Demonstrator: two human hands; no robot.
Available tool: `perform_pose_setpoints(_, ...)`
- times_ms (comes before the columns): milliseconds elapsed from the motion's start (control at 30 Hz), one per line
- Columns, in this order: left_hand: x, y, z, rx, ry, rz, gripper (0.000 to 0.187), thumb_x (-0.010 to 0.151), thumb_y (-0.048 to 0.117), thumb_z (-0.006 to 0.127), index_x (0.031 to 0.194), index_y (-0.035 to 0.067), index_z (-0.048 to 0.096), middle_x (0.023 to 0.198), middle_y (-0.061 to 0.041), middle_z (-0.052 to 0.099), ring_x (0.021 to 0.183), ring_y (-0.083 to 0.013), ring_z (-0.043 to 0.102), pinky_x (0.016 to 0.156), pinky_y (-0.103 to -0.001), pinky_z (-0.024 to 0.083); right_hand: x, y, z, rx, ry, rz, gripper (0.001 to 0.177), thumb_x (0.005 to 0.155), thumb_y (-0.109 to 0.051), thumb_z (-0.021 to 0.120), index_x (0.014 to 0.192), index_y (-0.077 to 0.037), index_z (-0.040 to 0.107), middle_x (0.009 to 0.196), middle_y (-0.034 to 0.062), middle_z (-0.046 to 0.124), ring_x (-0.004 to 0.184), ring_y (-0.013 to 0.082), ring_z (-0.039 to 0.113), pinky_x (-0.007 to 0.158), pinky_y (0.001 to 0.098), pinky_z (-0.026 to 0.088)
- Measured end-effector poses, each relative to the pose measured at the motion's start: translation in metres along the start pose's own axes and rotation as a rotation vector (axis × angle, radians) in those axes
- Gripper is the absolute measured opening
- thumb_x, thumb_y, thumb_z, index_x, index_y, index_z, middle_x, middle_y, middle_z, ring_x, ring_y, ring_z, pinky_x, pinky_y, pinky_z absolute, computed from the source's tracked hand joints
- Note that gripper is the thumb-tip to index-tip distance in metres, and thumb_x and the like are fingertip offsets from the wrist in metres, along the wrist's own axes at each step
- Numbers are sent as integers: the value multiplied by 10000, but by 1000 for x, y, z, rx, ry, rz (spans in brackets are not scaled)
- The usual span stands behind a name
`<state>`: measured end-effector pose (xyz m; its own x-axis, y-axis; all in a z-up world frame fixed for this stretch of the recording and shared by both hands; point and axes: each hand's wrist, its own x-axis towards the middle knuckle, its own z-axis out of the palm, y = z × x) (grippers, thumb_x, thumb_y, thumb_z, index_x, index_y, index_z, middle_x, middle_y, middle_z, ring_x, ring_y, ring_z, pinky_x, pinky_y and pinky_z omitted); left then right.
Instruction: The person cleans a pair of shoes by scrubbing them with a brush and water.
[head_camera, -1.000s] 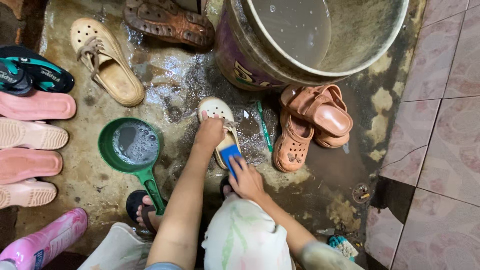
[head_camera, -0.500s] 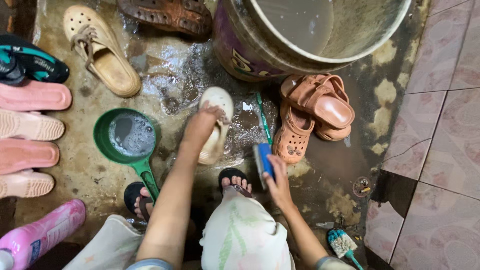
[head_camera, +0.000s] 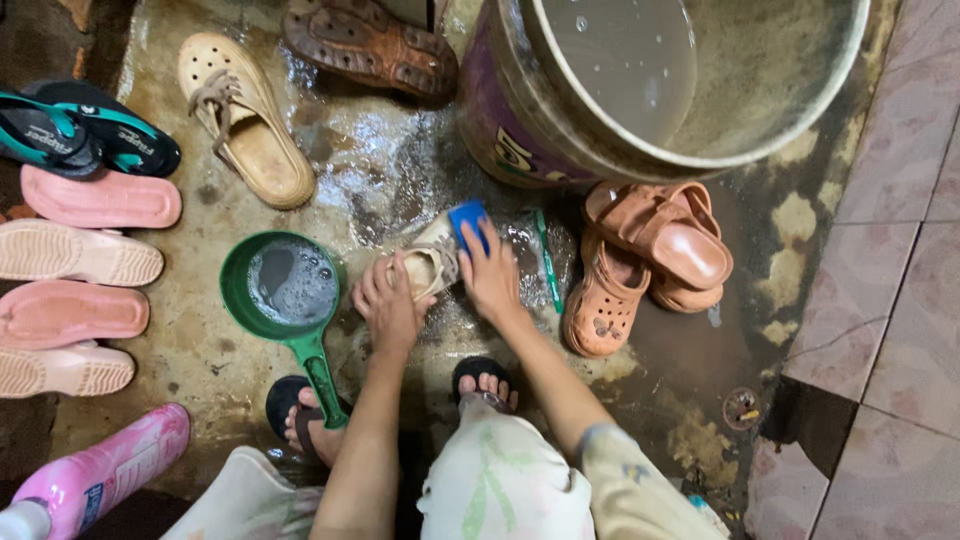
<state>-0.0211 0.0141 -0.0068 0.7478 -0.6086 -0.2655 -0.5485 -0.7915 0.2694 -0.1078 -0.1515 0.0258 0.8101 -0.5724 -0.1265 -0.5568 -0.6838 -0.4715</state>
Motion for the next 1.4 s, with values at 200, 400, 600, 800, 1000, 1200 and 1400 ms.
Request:
perform_pose_setpoints(200, 4, 4, 0, -27, 21, -1, 1040, 770, 510, 796, 1576, 78, 301, 1511, -200, 352, 1419, -379, 269, 1116, -603, 187, 2, -6, 1, 20, 205, -109, 533, 1031, -307, 566, 1536, -175, 462, 1519, 166, 462, 1185, 444, 579, 960, 499, 517)
perform_pose_setpoints(400, 2, 5, -6, -3, 12, 4, 969, 772, 495, 800, 1533, 91, 358, 1525, -158, 364, 1436, -369, 272, 1137, -599, 194, -77, 19, 15, -51, 106, -19, 550, 995, -292, 562, 1529, -200, 461, 1532, 160, 445, 1010, 369, 571, 911, 467, 505)
perform_pose_setpoints(600, 4, -1, -6, -23, 83, 59, 1008, 741, 530, 815, 1541, 108, 369, 1511, -161, 385, 1406, -371, 311, 1100, -608, 251, 46, -10, -6, -82, 130, -1, 559, 992, -309, 566, 1534, -213, 467, 1530, 124, 472, 1009, 413, 590, 902, 479, 514)
perform_pose_setpoints(800, 9, 0, -20, 50, 1, 5, 1199, 590, 602, 876, 1569, 183, 325, 1456, -117, 432, 1367, -352, 367, 1071, -635, 345, -52, -10, 1, 132, 120, 36, 543, 1013, -280, 543, 1540, -185, 451, 1556, 160, 451, 1187, 411, 560, 1047, 484, 461)
perform_pose_setpoints(1000, 19, 13, -29, -58, -343, -141, 1188, 652, 669, 845, 1603, 202, 308, 1485, -163, 488, 1417, -359, 456, 1149, -598, 364, -138, 31, 9, 537, 127, 224, 494, 1047, -297, 500, 1503, -109, 470, 1543, 179, 406, 1416, 361, 452, 1160, 448, 388)
perform_pose_setpoints(1200, -22, 23, -17, -1180, -442, -414, 1085, 838, 741, 566, 1647, 177, 112, 1650, -176, 299, 1502, -366, 353, 1147, -608, 311, -154, 29, -23, 668, 267, 275, 560, 1033, -317, 504, 1526, -55, 463, 1553, 175, 441, 1474, 339, 396, 1210, 480, 314)
perform_pose_setpoints(1400, -34, 29, 29, -1890, -361, -414, 675, 990, 313, 574, 1590, 173, 298, 1460, -174, 542, 1213, -298, 613, 908, -449, 558, -162, -9, -35, 190, 71, -242, 566, 956, -379, 648, 1487, -219, 536, 1531, 196, 473, 1324, 434, 527, 1059, 501, 457)
